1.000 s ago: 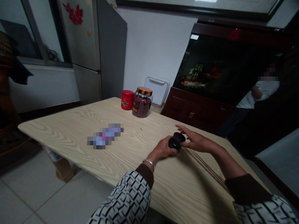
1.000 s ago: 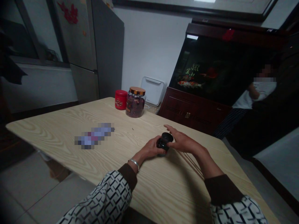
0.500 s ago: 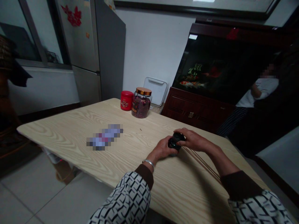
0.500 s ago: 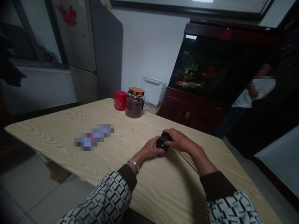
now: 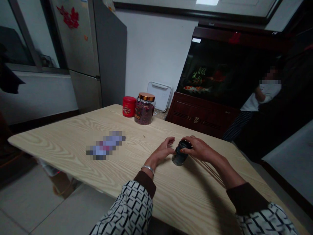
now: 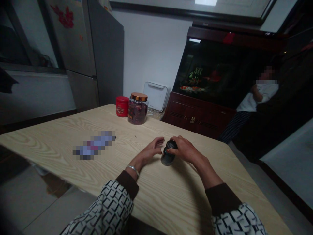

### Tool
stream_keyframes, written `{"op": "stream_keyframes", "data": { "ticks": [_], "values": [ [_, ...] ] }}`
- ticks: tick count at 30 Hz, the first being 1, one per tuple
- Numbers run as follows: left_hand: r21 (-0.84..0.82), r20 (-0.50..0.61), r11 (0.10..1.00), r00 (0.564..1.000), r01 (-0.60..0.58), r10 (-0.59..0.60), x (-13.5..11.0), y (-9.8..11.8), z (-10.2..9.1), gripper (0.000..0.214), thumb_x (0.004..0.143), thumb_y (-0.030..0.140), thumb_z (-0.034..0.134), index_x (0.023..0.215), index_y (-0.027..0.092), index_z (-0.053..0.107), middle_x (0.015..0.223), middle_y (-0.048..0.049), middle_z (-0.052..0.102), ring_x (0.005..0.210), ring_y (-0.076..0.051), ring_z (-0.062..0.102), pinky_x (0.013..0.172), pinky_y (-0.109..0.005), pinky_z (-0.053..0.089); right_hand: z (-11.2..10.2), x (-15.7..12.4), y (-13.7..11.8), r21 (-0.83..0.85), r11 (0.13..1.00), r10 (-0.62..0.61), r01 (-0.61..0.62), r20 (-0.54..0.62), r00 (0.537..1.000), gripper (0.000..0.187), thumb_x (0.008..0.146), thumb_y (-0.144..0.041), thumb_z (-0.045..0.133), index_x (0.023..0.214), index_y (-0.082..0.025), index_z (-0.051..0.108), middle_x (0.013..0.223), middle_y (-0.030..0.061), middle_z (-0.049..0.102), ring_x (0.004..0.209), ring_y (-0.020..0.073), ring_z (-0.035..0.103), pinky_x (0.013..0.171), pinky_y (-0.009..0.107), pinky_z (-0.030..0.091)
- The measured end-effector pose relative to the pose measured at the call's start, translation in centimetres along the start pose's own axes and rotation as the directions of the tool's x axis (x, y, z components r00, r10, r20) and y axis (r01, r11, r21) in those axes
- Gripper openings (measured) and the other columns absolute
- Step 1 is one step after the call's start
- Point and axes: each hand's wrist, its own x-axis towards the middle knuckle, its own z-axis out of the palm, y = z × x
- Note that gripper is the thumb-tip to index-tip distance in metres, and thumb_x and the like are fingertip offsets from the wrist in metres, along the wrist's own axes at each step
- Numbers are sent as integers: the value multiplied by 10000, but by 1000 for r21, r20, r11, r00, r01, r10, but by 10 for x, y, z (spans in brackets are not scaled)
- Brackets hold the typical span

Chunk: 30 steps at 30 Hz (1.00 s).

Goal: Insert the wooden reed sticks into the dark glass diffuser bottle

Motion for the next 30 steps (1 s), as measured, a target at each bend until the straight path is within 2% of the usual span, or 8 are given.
{"op": "stream_keyframes", "data": {
  "ticks": [3, 6, 9, 12, 19, 23, 26, 30],
  "values": [
    [-8, -227, 1000, 974, 15, -16, 2, 6, -6, 438, 699, 136, 609, 1128, 214, 574, 1266, -110, 584, 1154, -218, 548, 918, -346, 448, 10, -19, -1, 119, 992, 47, -28, -160, 986, 573, 833, -523, 611, 1312, -222, 524, 1271, 123, 564, 1115, 255, 559, 940, 379, 437],
    [154, -347, 988, 938, 33, 23, -11, 9, -6, 235, 749, 224, 624, 977, 174, 599, 1002, -82, 647, 913, -182, 597, 769, -286, 454, 32, -50, -1, 282, 950, 241, -138, -373, 896, 483, 876, -564, 521, 1212, -218, 554, 1145, 100, 606, 954, 222, 595, 790, 339, 471],
    [413, -289, 911, 947, -10, 142, -39, 17, 1, 209, 825, 375, 605, 815, 168, 583, 756, -10, 588, 714, -141, 529, 645, -249, 392, 57, -82, 0, 437, 863, 438, -252, -402, 804, 436, 897, -621, 436, 815, -210, 559, 734, 14, 562, 670, 175, 518, 604, 292, 396],
    [561, -167, 826, 971, -48, 170, -64, 40, 14, 391, 880, 501, 528, 674, 170, 507, 615, 37, 459, 605, -114, 415, 567, -240, 301, 60, -101, -2, 566, 794, 456, -222, -314, 833, 548, 871, -704, 387, 628, -216, 443, 591, -19, 444, 578, 147, 421, 551, 279, 330],
    [255, 160, 953, 979, -165, 127, -55, 169, 54, 593, 829, 711, 496, 588, 190, 343, 557, 65, 286, 506, -76, 242, 489, -226, 193, -65, -92, -40, 835, 549, 229, 33, -189, 955, 654, 808, -822, 348, 561, -216, 353, 499, -67, 264, 450, 78, 198, 426, 235, 126],
    [-73, 440, 992, 889, -103, 125, -43, 239, 68, 652, 772, 777, 514, 554, 191, 331, 517, 75, 256, 455, -65, 224, 456, -212, 184, -134, -86, -60, 943, 312, -48, 119, -110, 993, 691, 792, -853, 275, 555, -207, 331, 515, -68, 271, 437, 61, 162, 405, 214, 95],
    [-195, 540, 981, 832, -19, 124, -41, 263, 72, 698, 775, 823, 423, 509, 189, 297, 471, 66, 252, 430, -72, 249, 457, -218, 241, -152, -86, -65, 977, 148, -202, 153, -122, 972, 710, 781, -867, 226, 538, -207, 322, 494, -73, 258, 413, 54, 158, 390, 204, 119],
    [-319, 582, 941, 807, 116, 98, -47, 244, 67, 716, 766, 844, 379, 497, 190, 269, 443, 59, 241, 417, -86, 266, 457, -229, 279, -127, -87, -59, 990, -38, -293, 134, -140, 946, 722, 768, -880, 175, 531, -211, 307, 467, -75, 262, 384, 48, 169, 382, 199, 141]
  ]
}}
